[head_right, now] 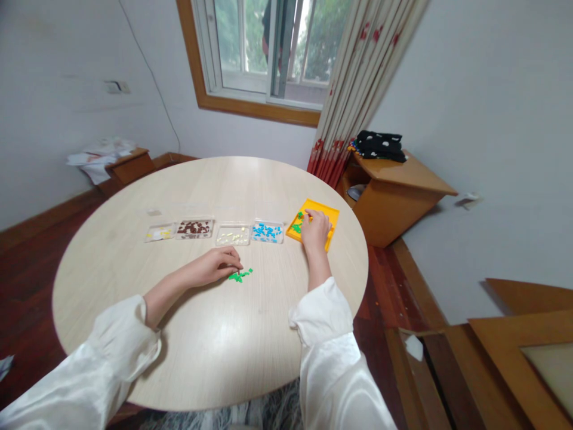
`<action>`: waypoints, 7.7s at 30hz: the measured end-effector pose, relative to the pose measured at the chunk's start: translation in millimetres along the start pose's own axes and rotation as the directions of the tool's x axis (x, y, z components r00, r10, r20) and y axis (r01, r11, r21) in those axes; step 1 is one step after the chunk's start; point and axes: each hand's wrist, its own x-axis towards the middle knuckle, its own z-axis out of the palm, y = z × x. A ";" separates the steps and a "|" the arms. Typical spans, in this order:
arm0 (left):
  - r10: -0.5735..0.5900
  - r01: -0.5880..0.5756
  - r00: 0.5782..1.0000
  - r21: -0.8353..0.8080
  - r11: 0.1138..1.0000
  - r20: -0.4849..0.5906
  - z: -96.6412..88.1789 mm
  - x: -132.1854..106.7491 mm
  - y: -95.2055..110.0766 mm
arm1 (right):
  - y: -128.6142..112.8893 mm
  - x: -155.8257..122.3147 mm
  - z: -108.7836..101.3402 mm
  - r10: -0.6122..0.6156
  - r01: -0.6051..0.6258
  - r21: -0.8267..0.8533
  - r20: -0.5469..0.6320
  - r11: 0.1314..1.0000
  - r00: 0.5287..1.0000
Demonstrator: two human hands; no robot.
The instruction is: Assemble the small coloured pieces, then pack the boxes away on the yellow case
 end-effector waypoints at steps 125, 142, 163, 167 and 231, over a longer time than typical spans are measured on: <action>-0.389 0.539 0.435 -0.111 0.835 -0.812 -41.7 -12.7 -45.6 | 12.0 1.1 -19.2 0.179 -0.135 -0.143 0.364 0.981 0.914; -0.409 0.530 0.409 -0.153 0.834 -0.815 -43.5 -12.6 -40.5 | 19.0 1.0 -23.4 0.258 -0.197 -0.242 0.257 0.950 0.931; -0.403 0.512 0.397 -0.165 0.843 -0.825 -42.9 -12.9 -42.1 | 14.6 1.1 -22.5 0.229 -0.129 -0.321 0.297 0.938 0.927; -0.398 0.511 0.399 -0.161 0.845 -0.826 -43.1 -13.2 -41.4 | 14.1 0.7 -20.1 0.212 -0.114 -0.320 0.290 0.940 0.933; -0.410 0.491 0.440 -0.168 0.855 -0.799 -35.5 -9.8 -43.1 | -104.0 -93.4 -3.7 -0.660 0.248 0.611 0.692 0.752 0.294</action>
